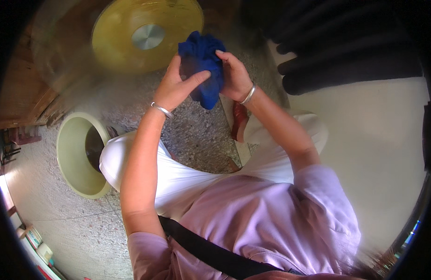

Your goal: The person wipes the underside of a circular glass table with a blue cloth, repeatedly dipping the cloth into a bucket of water and wringing it out.

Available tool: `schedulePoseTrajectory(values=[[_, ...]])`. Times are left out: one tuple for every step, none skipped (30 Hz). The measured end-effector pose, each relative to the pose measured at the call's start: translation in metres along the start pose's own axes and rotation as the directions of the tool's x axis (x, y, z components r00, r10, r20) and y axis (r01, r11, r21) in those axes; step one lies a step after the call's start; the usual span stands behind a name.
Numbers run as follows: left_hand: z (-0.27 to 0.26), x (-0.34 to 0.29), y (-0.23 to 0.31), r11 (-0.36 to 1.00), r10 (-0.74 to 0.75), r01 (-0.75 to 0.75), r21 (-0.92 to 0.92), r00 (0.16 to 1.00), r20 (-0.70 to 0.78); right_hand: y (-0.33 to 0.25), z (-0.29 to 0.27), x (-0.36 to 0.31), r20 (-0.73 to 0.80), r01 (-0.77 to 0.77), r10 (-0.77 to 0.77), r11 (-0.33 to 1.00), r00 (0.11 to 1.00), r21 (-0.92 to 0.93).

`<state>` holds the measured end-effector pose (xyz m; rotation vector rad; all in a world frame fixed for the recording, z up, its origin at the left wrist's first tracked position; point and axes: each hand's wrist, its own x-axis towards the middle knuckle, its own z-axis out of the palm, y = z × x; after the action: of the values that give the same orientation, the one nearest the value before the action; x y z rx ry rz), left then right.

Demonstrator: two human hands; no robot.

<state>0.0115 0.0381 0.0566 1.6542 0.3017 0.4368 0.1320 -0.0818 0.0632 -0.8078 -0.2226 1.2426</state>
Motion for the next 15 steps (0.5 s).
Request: schedulePoseTrajectory(values=[[0.000,0.001,-0.011,0.993,-0.053,0.052,-0.102,0.999,-0.011,0.002,-0.003,0.000,-0.016,-0.001,0.001,1.000,1.000,-0.027],[-0.004,0.003,-0.021,0.974,-0.107,0.101,-0.201,0.994,-0.019,0.001,0.002,-0.004,0.001,-0.011,0.011,0.999,1.000,-0.043],[-0.008,0.004,-0.030,0.943,-0.162,0.148,-0.298,0.987,-0.022,0.001,-0.001,-0.005,-0.027,-0.024,0.023,0.999,0.999,-0.043],[-0.009,0.004,-0.032,0.898,-0.239,0.182,-0.399,0.966,-0.097,-0.002,-0.007,-0.006,-0.056,-0.035,0.032,0.998,0.998,-0.045],[-0.011,0.005,-0.036,0.850,-0.245,0.163,-0.501,0.964,-0.102,-0.004,-0.013,-0.007,-0.085,-0.046,0.042,0.998,0.995,-0.046],[-0.013,0.007,-0.040,0.791,-0.253,0.142,-0.595,0.962,-0.106,-0.005,-0.019,-0.007,-0.096,-0.057,0.053,0.998,0.994,-0.033],[-0.013,0.007,-0.039,0.720,-0.263,0.118,-0.684,0.958,-0.111,-0.004,-0.019,-0.007,-0.116,-0.049,0.045,0.998,0.992,-0.036],[-0.015,0.007,-0.036,0.709,-0.290,0.136,-0.693,0.951,-0.110,-0.003,-0.017,-0.008,-0.135,-0.042,0.036,0.998,0.990,-0.040],[-0.016,0.006,-0.037,0.679,-0.305,0.131,-0.722,0.946,-0.115,-0.002,-0.016,-0.008,-0.154,-0.036,0.029,0.998,0.988,-0.044],[-0.016,0.006,-0.037,0.649,-0.319,0.125,-0.751,0.940,-0.119,0.000,-0.016,-0.008,-0.162,-0.019,0.015,0.999,0.987,-0.027],[-0.017,0.006,-0.038,0.617,-0.333,0.117,-0.778,0.935,-0.123,0.002,-0.016,-0.007,-0.170,-0.003,0.001,1.000,0.985,-0.011],[-0.018,0.007,-0.038,0.613,-0.345,0.109,-0.782,0.928,-0.141,0.003,-0.016,-0.006,-0.178,0.014,-0.013,1.000,0.984,0.005],[-0.019,0.008,-0.037,0.610,-0.356,0.100,-0.786,0.921,-0.159,0.004,-0.017,-0.005,-0.185,0.032,-0.027,0.999,0.982,0.024],[-0.020,0.009,-0.036,0.606,-0.366,0.091,-0.790,0.914,-0.176,0.004,-0.019,-0.004,-0.192,0.051,-0.042,0.998,0.981,0.043],[-0.021,0.010,-0.036,0.588,-0.390,0.095,-0.804,0.903,-0.178,0.004,-0.021,-0.002,-0.200,0.071,-0.057,0.996,0.978,0.062]])
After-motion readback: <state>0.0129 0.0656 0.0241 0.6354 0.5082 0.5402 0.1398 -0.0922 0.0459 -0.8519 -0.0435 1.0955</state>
